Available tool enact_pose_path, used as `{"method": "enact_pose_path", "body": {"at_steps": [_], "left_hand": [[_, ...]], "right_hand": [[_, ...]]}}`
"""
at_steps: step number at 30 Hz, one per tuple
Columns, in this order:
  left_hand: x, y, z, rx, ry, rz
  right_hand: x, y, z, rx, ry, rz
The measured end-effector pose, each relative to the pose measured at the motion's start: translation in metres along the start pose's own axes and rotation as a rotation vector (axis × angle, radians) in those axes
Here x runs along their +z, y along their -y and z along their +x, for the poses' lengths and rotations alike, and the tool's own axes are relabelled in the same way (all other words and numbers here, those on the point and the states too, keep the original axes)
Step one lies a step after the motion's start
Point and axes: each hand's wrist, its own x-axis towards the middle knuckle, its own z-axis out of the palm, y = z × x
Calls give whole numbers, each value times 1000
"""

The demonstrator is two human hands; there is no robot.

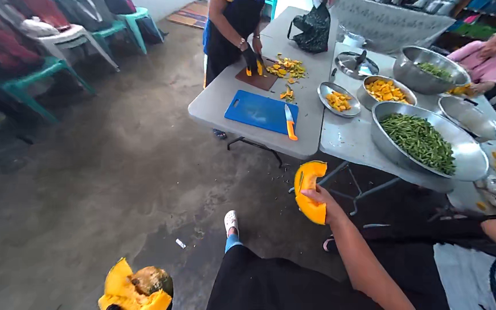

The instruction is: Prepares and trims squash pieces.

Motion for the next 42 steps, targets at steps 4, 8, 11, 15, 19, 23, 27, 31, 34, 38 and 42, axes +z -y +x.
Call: {"method": "enact_pose_path", "body": {"at_steps": [4, 8, 11, 15, 19, 23, 27, 31, 34, 38, 42], "left_hand": [[55, 41, 132, -94, 37, 140], [154, 113, 274, -366, 185, 323], [225, 190, 349, -582, 316, 399], [286, 311, 404, -744, 382, 519], [310, 431, 427, -857, 261, 563], [329, 517, 466, -923, 328, 821], [336, 600, 512, -822, 351, 927], [345, 669, 559, -743, 361, 1002], [345, 707, 587, -698, 447, 1157], [363, 690, 597, -406, 960, 1644], [358, 639, 563, -539, 942, 1530]], "right_hand": [[-5, 13, 66, 110, -161, 12], [-30, 27, 111, 81, -406, 44], [-46, 29, 125, 109, -595, 75], [-70, 27, 167, 216, -728, 112], [-112, 34, 242, 288, -699, 42], [-135, 70, 314, 335, -620, -70], [-150, 97, 362, 312, -556, -133], [-145, 107, 385, 340, -566, -149], [-132, 111, 393, 378, -590, -82], [-111, 113, 410, 408, -562, -4], [-86, 129, 432, 366, -461, 124]]}}
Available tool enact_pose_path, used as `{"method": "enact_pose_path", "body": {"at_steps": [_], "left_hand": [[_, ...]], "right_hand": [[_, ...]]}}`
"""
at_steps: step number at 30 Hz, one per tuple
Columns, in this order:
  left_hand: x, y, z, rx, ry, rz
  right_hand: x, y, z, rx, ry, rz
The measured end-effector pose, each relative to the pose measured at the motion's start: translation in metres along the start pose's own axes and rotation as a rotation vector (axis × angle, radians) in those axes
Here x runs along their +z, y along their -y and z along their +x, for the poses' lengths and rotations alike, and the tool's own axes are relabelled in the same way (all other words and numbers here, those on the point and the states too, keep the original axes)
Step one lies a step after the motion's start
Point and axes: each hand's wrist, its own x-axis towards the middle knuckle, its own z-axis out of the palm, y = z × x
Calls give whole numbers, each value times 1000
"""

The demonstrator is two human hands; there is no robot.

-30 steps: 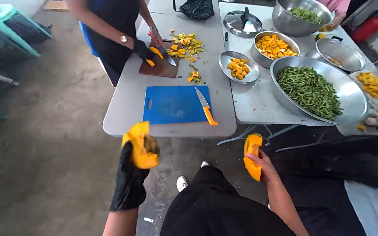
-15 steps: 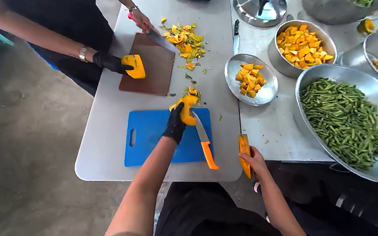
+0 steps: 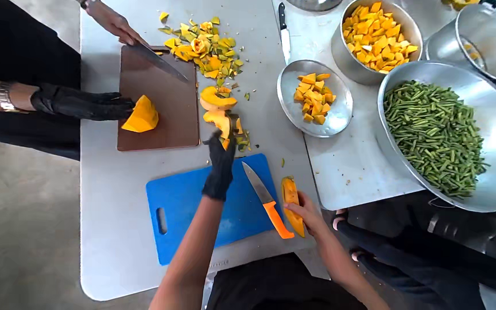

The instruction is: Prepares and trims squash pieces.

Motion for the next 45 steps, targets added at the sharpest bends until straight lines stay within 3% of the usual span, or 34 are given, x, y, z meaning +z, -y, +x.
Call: {"method": "enact_pose_path", "body": {"at_steps": [4, 6, 10, 13, 16, 20, 23, 28, 31, 35, 41, 45], "left_hand": [[8, 20, -81, -181, 511, -484], [14, 20, -110, -204, 493, -591], [6, 31, -133, -262, 306, -807], [-2, 45, -134, -392, 190, -886], [-13, 69, -133, -428, 88, -685], [-33, 80, -147, -445, 75, -489], [-41, 81, -152, -442, 107, -608], [-39, 75, -141, -311, 252, -978], [-45, 60, -138, -234, 263, -911], [-52, 36, -131, -172, 179, -728], [-57, -4, -120, -105, 183, -567], [-38, -10, -119, -42, 159, -487]], "right_hand": [[36, 24, -2, 85, 250, 113], [54, 32, -2, 102, 375, 80], [76, 35, 0, 61, 539, -206], [79, 27, 0, -33, 386, -434], [73, 8, 6, -122, 145, -764], [67, -45, 10, -109, 47, -986], [60, -65, 11, -108, 0, -852], [39, -39, -13, 106, -8, -502], [22, -39, -38, -157, 78, -324], [-2, -33, -61, -499, 117, -532], [-4, -19, -74, -471, -14, -424], [17, 15, -70, -610, -106, -406]]}}
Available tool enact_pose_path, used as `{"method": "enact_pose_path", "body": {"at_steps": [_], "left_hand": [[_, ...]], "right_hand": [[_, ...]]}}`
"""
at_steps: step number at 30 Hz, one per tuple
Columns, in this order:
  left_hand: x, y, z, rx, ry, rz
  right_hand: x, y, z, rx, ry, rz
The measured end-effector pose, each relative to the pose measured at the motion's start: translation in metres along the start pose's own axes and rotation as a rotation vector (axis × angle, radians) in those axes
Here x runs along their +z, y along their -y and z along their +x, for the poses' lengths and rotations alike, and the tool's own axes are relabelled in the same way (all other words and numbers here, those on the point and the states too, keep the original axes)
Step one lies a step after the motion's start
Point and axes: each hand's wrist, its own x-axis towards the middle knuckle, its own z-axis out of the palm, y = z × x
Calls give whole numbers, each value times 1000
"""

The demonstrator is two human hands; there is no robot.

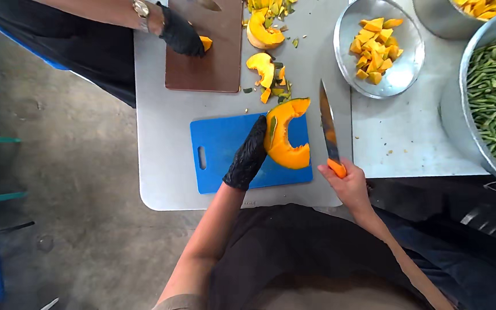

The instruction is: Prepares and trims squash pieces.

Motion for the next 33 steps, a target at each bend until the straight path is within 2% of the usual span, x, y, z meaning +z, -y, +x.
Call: {"method": "enact_pose_path", "body": {"at_steps": [4, 7, 9, 11, 14, 18, 22, 26, 28, 31, 33], "left_hand": [[8, 9, 0, 64, -61, 35], [6, 9, 2, 95, -121, 99], [14, 5, 10, 68, -223, 151], [24, 3, 21, -1, -310, 179], [42, 4, 31, -30, -368, 173], [36, 7, 25, -18, -320, 240], [23, 14, 30, -57, -359, 244], [5, 11, 28, -62, -370, 115], [-5, 11, 28, -52, -352, 21], [-14, 5, 40, -72, -345, -101], [-26, 6, 45, -38, -260, -166]], "right_hand": [[-7, 21, 14, 36, 150, -254], [-9, 26, 24, 191, 295, -234], [3, 38, 37, 254, 230, -175], [24, 51, 58, 242, 132, -122], [55, 62, 94, 215, 112, -111], [70, 51, 124, 278, 197, -11], [70, 36, 147, 327, 181, 124], [58, 40, 189, 295, 69, -13], [48, 35, 206, 269, 97, -86], [31, 31, 201, 169, 140, -94], [18, 25, 174, 106, 203, -74]]}}
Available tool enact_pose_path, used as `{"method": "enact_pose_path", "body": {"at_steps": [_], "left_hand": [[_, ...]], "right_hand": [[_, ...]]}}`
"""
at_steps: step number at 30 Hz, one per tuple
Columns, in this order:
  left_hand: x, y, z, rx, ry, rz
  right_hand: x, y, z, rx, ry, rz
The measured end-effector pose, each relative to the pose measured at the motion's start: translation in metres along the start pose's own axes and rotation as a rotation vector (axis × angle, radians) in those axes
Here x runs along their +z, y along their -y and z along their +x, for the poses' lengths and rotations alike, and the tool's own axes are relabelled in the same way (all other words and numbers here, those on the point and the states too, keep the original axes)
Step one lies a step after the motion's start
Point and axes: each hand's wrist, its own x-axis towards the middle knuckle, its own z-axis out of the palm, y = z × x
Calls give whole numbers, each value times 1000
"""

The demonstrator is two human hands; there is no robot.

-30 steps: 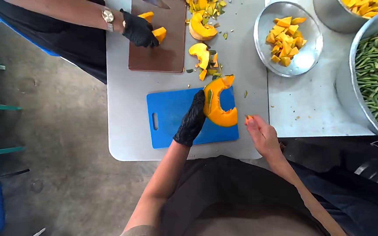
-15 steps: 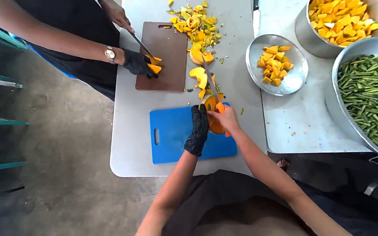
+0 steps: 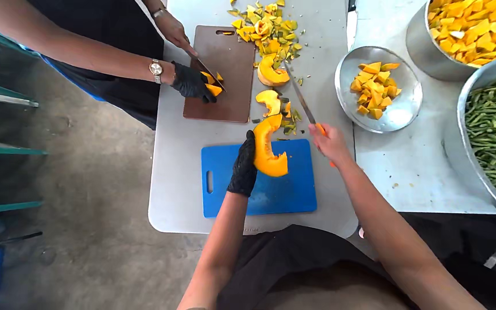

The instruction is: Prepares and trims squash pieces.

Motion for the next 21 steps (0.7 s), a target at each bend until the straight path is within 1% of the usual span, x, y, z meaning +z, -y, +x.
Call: {"method": "enact_pose_path", "body": {"at_steps": [2, 4, 6, 8, 11, 14, 18, 21], "left_hand": [[-7, -5, 6, 25, 78, -31], [-10, -17, 7, 34, 107, -12], [-9, -28, 8, 78, 113, 28], [-6, -38, 8, 126, 134, 67], [1, -52, 8, 204, 209, 118], [11, -64, 9, 263, 277, 131], [16, -75, 4, 251, 309, 115], [20, -85, -1, 269, 343, 106]], "right_hand": [[-7, -17, -33, -64, 100, 28], [-12, -40, -65, -138, 160, 9], [-16, -59, -90, -186, 190, -49], [-19, -73, -106, -242, 183, -98], [-24, -84, -118, -299, 169, -135], [-27, -84, -123, -323, 173, -183], [-27, -83, -126, -310, 172, -248], [-22, -84, -130, -333, 126, -261]]}}
